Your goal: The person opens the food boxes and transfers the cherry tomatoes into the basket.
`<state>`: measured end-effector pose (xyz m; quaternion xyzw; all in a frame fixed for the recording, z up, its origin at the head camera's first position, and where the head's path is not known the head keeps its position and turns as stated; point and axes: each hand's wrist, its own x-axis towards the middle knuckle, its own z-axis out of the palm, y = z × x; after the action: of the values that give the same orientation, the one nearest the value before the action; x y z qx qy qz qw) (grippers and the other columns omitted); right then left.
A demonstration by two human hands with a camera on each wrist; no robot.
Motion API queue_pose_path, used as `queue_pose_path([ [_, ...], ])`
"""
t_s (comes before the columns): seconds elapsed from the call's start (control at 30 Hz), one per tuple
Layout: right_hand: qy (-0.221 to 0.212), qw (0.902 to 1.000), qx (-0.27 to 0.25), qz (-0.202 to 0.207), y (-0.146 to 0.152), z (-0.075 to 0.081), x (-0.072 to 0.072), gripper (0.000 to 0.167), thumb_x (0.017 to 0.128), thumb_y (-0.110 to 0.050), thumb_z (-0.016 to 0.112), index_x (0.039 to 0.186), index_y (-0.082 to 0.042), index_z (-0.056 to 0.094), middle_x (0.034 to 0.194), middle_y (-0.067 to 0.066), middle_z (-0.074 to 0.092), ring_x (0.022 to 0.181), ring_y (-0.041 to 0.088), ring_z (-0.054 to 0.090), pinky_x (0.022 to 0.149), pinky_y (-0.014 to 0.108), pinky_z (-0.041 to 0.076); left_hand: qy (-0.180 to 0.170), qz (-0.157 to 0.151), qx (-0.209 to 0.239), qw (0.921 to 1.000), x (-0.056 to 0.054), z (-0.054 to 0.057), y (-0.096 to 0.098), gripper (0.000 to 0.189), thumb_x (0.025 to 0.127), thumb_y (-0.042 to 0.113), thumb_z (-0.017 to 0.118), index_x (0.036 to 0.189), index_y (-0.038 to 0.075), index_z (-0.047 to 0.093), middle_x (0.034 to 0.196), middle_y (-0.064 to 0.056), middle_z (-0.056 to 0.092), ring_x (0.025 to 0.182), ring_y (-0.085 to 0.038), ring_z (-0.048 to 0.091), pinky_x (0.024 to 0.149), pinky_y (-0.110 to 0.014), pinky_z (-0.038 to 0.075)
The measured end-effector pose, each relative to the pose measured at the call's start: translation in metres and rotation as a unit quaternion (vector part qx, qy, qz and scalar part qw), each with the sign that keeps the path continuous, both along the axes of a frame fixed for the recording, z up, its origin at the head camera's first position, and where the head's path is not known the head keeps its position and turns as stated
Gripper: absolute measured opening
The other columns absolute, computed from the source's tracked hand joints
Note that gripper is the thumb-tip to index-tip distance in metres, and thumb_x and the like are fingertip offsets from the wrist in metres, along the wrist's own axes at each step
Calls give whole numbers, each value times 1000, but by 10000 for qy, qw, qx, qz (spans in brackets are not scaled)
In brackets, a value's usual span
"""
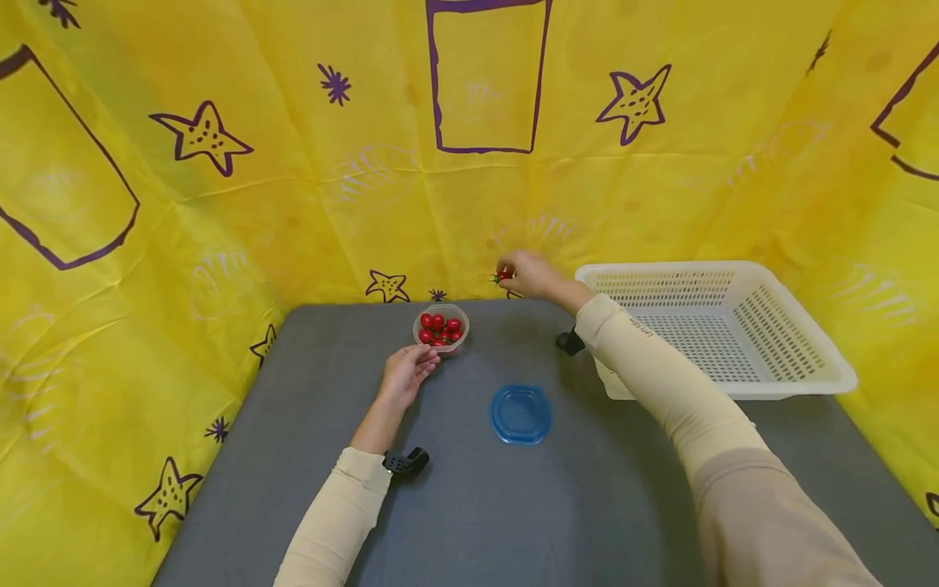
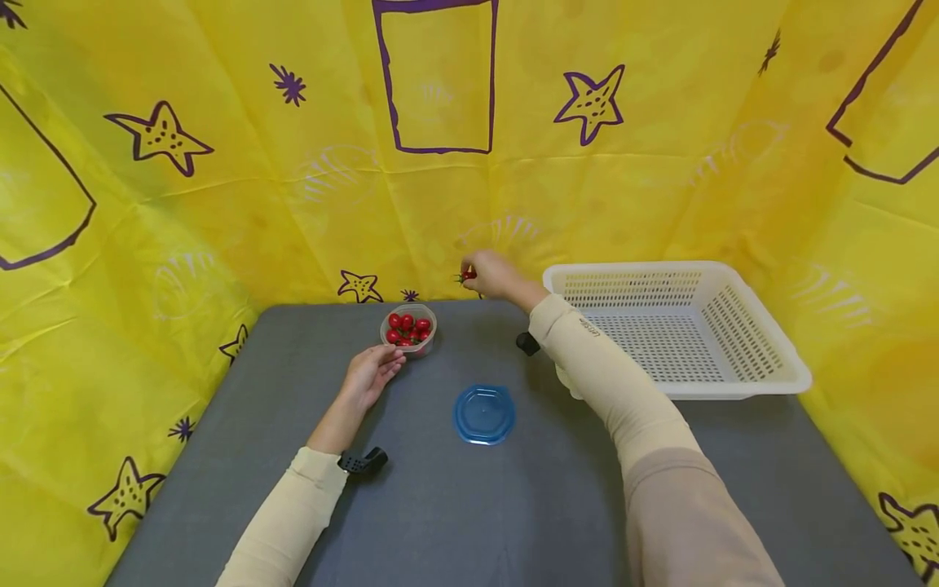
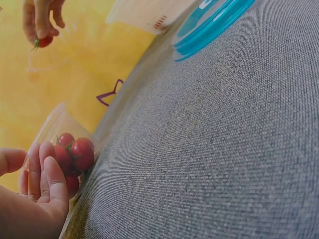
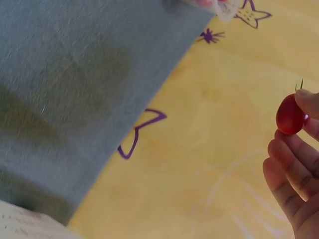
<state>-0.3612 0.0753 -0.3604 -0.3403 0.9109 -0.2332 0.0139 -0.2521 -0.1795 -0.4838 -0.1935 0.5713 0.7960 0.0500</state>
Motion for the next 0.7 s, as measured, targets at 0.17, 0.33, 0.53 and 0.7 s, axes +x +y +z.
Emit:
queue_pose_path([
  [0.17, -64, 9999, -37, -92, 14, 5, -1, 21, 91, -9, 65, 108, 4, 65, 104, 21, 69, 97, 35, 65, 86, 47, 52, 50, 51, -96, 9999, 0, -3, 2, 11, 98, 13, 55, 102, 3, 57, 74, 4, 67, 71, -8, 67, 72, -21, 55],
  [0.33, -224, 9992, 158, -291, 29, 11, -4, 23, 92, -11, 64, 111, 3, 63, 107, 21, 68, 99, 35, 64, 89, 47, 51, 289, 30, -115, 9995, 3, -4, 2, 12, 95, 16, 60, 98, 4, 61, 77, 2, 68, 72, -9, 67, 70, -20, 55],
  [0.53, -159, 9987, 289, -379, 44, 23, -9, 23, 92, -11, 64, 110, 4, 64, 106, 23, 68, 97, 36, 64, 88, 49, 51, 38, 61, -165, 9998, -1, -4, 1, 14, 97, 16, 57, 103, 4, 58, 76, 3, 68, 73, -8, 67, 72, -20, 55],
  [0.7, 8, 9980, 376, -513, 60, 31, -11, 22, 91, -11, 66, 106, 5, 66, 102, 24, 69, 95, 37, 65, 87, 49, 50, -108, 48, 8, 9999, -1, 0, 0, 11, 99, 13, 54, 103, 4, 56, 75, 3, 67, 71, -8, 67, 71, -20, 55],
])
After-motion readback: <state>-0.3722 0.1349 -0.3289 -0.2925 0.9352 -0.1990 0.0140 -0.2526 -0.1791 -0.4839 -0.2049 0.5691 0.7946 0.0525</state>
